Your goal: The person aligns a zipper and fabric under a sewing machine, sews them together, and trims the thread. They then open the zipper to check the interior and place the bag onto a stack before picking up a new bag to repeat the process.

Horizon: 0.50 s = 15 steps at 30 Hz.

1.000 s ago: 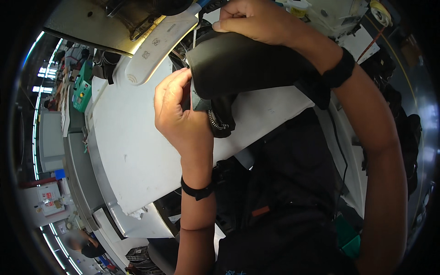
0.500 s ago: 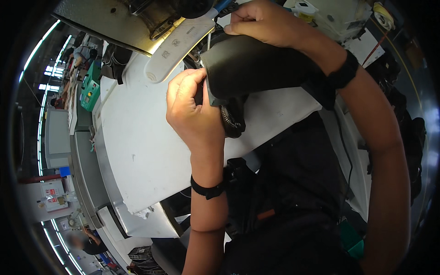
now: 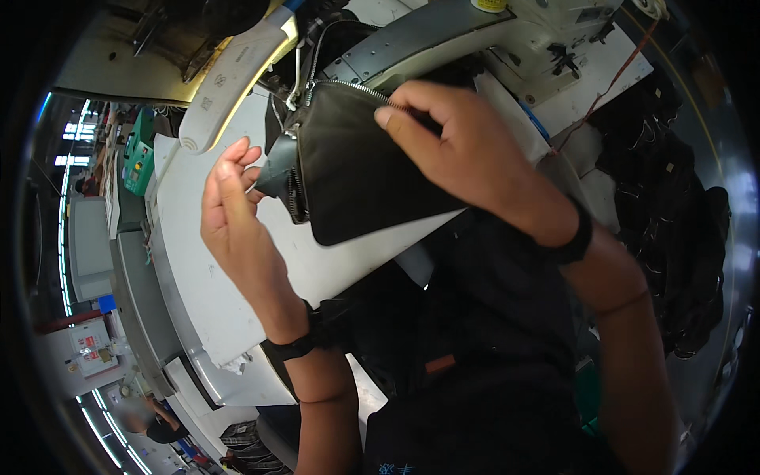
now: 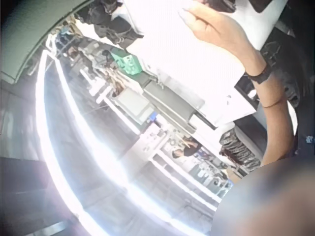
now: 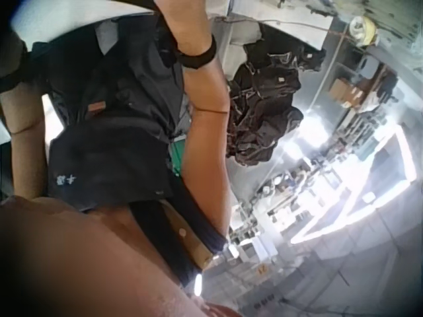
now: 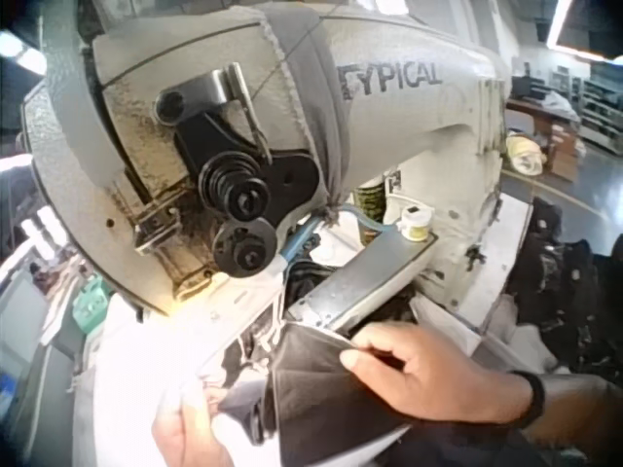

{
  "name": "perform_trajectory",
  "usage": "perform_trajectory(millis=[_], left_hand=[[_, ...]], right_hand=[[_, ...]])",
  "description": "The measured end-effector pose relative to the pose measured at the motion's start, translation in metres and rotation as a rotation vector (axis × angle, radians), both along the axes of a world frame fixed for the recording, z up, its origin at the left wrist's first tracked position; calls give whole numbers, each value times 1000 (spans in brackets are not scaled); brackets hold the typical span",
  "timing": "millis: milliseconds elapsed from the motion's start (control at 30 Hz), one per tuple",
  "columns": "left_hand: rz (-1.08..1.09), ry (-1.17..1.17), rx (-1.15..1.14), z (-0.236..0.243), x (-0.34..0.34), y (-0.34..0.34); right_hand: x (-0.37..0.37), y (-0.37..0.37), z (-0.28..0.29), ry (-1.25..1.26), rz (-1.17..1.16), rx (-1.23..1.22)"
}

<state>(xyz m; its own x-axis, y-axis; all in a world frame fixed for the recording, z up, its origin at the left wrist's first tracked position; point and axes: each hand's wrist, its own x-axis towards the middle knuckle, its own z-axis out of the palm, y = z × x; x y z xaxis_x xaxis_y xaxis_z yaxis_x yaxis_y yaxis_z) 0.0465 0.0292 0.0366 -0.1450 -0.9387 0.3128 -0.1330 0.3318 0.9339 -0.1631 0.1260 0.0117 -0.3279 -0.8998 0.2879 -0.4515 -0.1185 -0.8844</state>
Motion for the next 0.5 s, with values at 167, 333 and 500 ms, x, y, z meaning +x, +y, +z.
perform_trajectory(millis=[167,333,500], left_hand=[[-147,-151,72,10,-2,-14],[-142,-207,90,11,-17,-22],[-188,-275,225,20,-15,-30]], right_hand=[[26,-9,-21,-16,7,-27],[25,-33,-6,-66,-43,-144],[28,-46,7,63,-146,52]])
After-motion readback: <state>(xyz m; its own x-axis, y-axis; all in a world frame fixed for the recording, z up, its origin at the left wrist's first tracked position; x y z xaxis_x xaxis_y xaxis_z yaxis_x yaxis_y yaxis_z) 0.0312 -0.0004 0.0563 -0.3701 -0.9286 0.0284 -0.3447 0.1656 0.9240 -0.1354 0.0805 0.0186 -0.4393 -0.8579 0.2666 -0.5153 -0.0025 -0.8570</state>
